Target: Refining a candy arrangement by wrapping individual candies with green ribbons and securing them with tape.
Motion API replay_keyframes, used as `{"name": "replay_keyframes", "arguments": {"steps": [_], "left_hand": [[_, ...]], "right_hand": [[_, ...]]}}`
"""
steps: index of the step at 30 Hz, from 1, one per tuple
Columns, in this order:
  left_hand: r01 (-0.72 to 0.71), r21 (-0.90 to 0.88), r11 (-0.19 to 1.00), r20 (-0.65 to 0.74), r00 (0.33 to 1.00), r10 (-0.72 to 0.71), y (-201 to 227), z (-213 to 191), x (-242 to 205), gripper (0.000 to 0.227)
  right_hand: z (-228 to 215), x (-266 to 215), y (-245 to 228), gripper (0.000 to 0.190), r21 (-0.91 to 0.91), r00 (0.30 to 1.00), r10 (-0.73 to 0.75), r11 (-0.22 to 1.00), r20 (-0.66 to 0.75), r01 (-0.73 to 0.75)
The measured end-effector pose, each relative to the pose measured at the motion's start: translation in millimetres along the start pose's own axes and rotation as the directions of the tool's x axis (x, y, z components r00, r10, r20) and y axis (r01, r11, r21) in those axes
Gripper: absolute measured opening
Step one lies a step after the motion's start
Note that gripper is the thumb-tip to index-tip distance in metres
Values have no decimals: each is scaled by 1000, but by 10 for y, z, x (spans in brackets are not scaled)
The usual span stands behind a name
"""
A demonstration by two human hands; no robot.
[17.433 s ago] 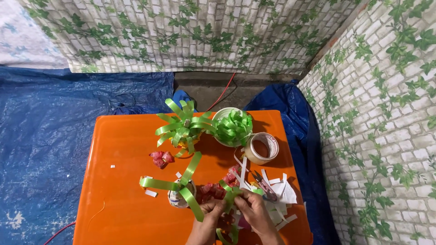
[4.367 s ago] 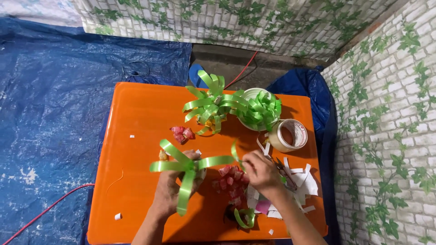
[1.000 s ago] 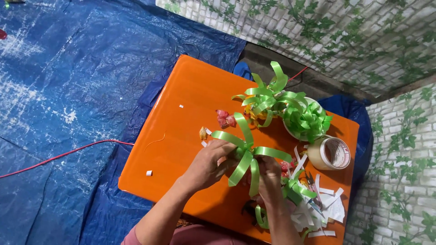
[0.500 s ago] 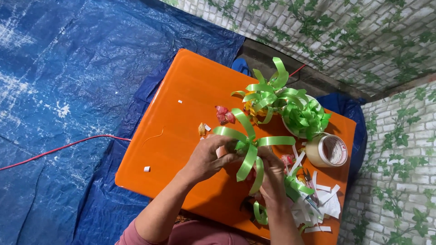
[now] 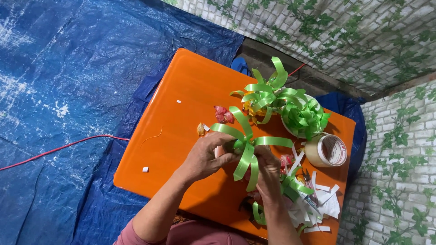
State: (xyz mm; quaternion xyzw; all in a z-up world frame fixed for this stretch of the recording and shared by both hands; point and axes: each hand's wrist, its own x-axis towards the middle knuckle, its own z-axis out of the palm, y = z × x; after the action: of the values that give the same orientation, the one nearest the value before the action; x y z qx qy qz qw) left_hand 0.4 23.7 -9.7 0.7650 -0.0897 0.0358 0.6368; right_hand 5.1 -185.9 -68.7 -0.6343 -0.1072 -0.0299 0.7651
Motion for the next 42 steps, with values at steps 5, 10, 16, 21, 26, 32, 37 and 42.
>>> {"name": "replay_keyframes", "arguments": {"steps": [5,10,16,21,26,32,37,42], "left_hand": [[10,74,997,29,1000,-12,9,9,-20,39],[-126,236,964,-17,991,133,-103,148,-28,32],[-74,206,976,-47,995,85,-36,130,0,20],[-94,216,972,-72,991,112,-264,149,-37,28],[-114,183,976,-25,992,121,-26,92,3,19],[-230,67,971,65,972,226,218,16,48,7],[-229,8,973,80,970,227,200,45,49,26],[-171,-120,978,36,984,177,184,80,100,33]], "right_hand": [[-95,-31,65,15,-166,996,-86,983,-17,82],[-84,-63,-18,6,-308,999,31,951,9,-27],[-112,-71,-13,15,-411,998,24,912,56,1],[-185,-13,117,10,-605,956,-214,741,201,293],[71,104,-299,17,-564,942,-239,756,234,332],[254,255,-974,36,-491,944,194,870,267,-40],[41,355,-562,23,-562,906,-122,749,404,352],[-117,330,-472,17,-496,890,-149,784,432,372]]}}
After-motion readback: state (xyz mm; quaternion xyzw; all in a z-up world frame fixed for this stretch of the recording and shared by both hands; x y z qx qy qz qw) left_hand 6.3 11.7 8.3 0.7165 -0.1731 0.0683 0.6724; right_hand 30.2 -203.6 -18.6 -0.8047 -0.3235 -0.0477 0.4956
